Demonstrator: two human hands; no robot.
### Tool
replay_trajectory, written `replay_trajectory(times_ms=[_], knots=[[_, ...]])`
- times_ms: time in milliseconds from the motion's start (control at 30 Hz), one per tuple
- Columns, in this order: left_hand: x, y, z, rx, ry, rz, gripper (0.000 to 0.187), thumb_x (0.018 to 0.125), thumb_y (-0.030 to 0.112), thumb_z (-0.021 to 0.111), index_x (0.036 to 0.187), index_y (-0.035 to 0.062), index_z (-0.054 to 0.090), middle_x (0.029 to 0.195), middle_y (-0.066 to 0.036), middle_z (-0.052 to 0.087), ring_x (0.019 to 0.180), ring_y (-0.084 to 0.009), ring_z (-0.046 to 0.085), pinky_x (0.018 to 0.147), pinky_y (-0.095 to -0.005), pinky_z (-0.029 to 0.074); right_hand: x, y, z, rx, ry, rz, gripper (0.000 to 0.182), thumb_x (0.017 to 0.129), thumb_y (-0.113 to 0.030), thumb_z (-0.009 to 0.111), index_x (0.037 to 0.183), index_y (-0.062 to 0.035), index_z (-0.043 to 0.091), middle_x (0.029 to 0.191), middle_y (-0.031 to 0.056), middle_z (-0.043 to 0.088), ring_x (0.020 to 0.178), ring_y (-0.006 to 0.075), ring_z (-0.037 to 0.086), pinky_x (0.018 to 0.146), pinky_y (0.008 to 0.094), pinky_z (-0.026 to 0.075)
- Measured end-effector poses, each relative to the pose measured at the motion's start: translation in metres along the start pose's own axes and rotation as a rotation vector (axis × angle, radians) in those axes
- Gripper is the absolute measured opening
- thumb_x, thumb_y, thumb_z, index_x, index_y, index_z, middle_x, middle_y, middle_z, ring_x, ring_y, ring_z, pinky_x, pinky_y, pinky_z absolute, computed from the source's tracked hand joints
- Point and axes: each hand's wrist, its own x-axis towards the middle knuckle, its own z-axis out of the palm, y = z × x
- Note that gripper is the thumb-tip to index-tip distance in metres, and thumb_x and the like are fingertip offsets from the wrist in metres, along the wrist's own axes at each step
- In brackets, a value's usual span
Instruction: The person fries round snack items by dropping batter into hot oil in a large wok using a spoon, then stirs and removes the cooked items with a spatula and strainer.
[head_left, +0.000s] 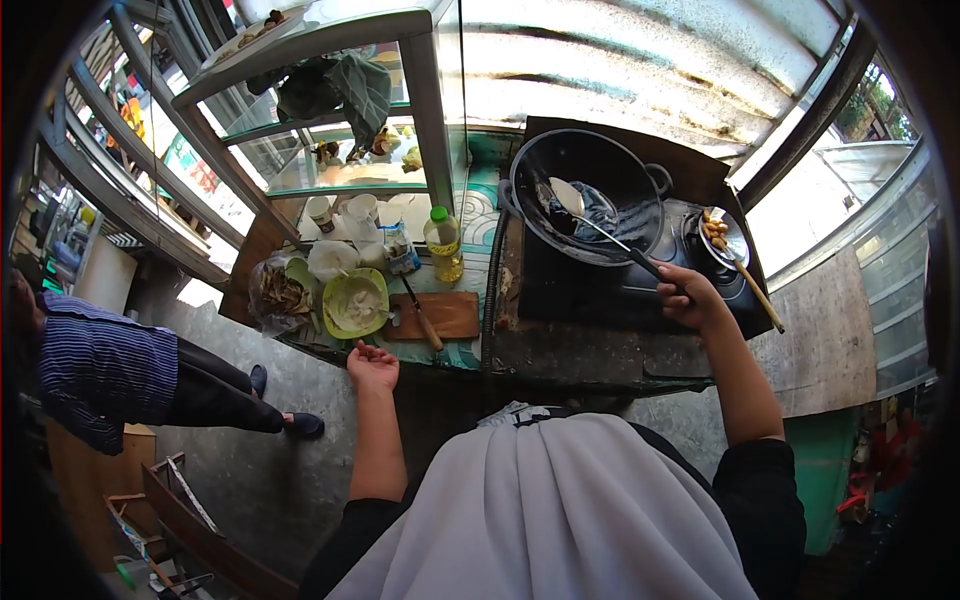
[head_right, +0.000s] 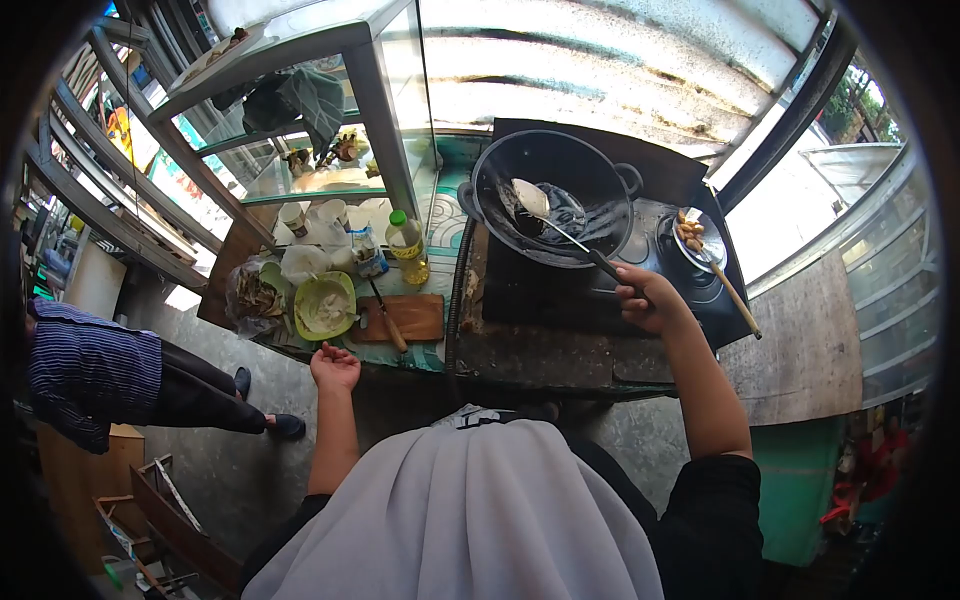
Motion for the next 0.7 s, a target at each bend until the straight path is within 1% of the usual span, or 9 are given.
replay_trajectory(times_ms=[200, 300, 333, 433, 533, 633, 667, 700], knots=[[0.002, -0.004, 0.003, -0.015, -0.008, -0.011, 0.021, 0.091, 0.029, 0.039, 0.089, 0.0200, 0.058, 0.073, 0.006, 0.050, 0.062, -0.0121, 0.045, 0.052, -0.0265, 0.034, -0.014, 0.010, 0.000, 0.145, -0.078, -0.014, 0.042, 0.095, -0.021, 0.048, 0.135, -0.0187, 0.039, 0.062, -0.0058, 0.044, 0.038, 0.0015, 0.035, 0.038, 0.0177, 0.028], [0.001, -0.007, 0.005, -0.018, -0.002, -0.014, 0.019, 0.090, 0.029, 0.041, 0.089, 0.0202, 0.058, 0.074, 0.007, 0.049, 0.063, -0.0117, 0.045, 0.052, -0.0268, 0.033, -0.016, 0.019, 0.001, 0.116, -0.089, -0.032, 0.041, 0.095, -0.022, 0.049, 0.135, -0.0190, 0.040, 0.062, -0.0061, 0.044, 0.037, 0.0014, 0.035, 0.038, 0.0180, 0.027], [-0.001, -0.008, 0.006, -0.019, -0.003, -0.012, 0.019, 0.090, 0.029, 0.041, 0.089, 0.0202, 0.058, 0.074, 0.007, 0.049, 0.063, -0.0116, 0.045, 0.052, -0.0268, 0.033, -0.017, 0.022, 0.002, 0.115, -0.058, -0.029, 0.044, 0.095, -0.022, 0.049, 0.137, -0.0188, 0.038, 0.061, -0.0055, 0.043, 0.038, 0.0015, 0.034, 0.039, 0.0181, 0.026], [-0.001, -0.009, 0.003, -0.017, -0.012, -0.008, 0.020, 0.090, 0.029, 0.041, 0.089, 0.0202, 0.058, 0.073, 0.007, 0.049, 0.063, -0.0116, 0.045, 0.052, -0.0269, 0.033, -0.015, 0.032, 0.003, -0.020, 0.044, -0.089, 0.052, 0.093, -0.020, 0.052, 0.142, -0.0171, 0.033, 0.062, -0.0045, 0.043, 0.039, 0.0030, 0.035, 0.038, 0.0187, 0.028], [-0.002, -0.009, -0.001, -0.016, -0.017, -0.015, 0.020, 0.090, 0.029, 0.041, 0.088, 0.0203, 0.059, 0.072, 0.007, 0.050, 0.062, -0.0116, 0.045, 0.052, -0.0269, 0.033, -0.010, 0.042, -0.001, -0.532, 0.188, -0.232, 0.059, 0.091, -0.016, 0.056, 0.144, -0.0146, 0.030, 0.063, -0.0030, 0.044, 0.040, 0.0046, 0.037, 0.038, 0.0199, 0.030], [-0.003, -0.011, -0.005, -0.004, -0.021, -0.011, 0.022, 0.091, 0.029, 0.040, 0.088, 0.0187, 0.059, 0.072, 0.006, 0.050, 0.062, -0.0119, 0.046, 0.052, -0.0263, 0.035, -0.009, 0.048, -0.008, -0.778, 0.313, -0.376, 0.060, 0.090, -0.014, 0.057, 0.144, -0.0115, 0.031, 0.063, -0.0019, 0.046, 0.041, 0.0055, 0.038, 0.037, 0.0209, 0.031], [-0.003, -0.012, -0.007, 0.001, -0.024, -0.007, 0.022, 0.091, 0.029, 0.039, 0.089, 0.0179, 0.059, 0.072, 0.005, 0.051, 0.063, -0.0121, 0.046, 0.052, -0.0260, 0.035, -0.011, 0.050, -0.009, -0.773, 0.334, -0.381, 0.058, 0.090, -0.013, 0.056, 0.143, -0.0099, 0.033, 0.063, -0.0017, 0.045, 0.041, 0.0050, 0.037, 0.038, 0.0203, 0.030], [-0.004, -0.014, -0.007, 0.003, -0.017, -0.011, 0.022, 0.091, 0.029, 0.039, 0.089, 0.0179, 0.059, 0.072, 0.005, 0.051, 0.062, -0.0122, 0.046, 0.052, -0.0260, 0.035, -0.013, 0.049, -0.012, -0.672, 0.309, -0.349, 0.057, 0.090, -0.013, 0.056, 0.143, -0.0099, 0.033, 0.062, -0.0019, 0.045, 0.041, 0.0048, 0.037, 0.038, 0.0200, 0.030]])
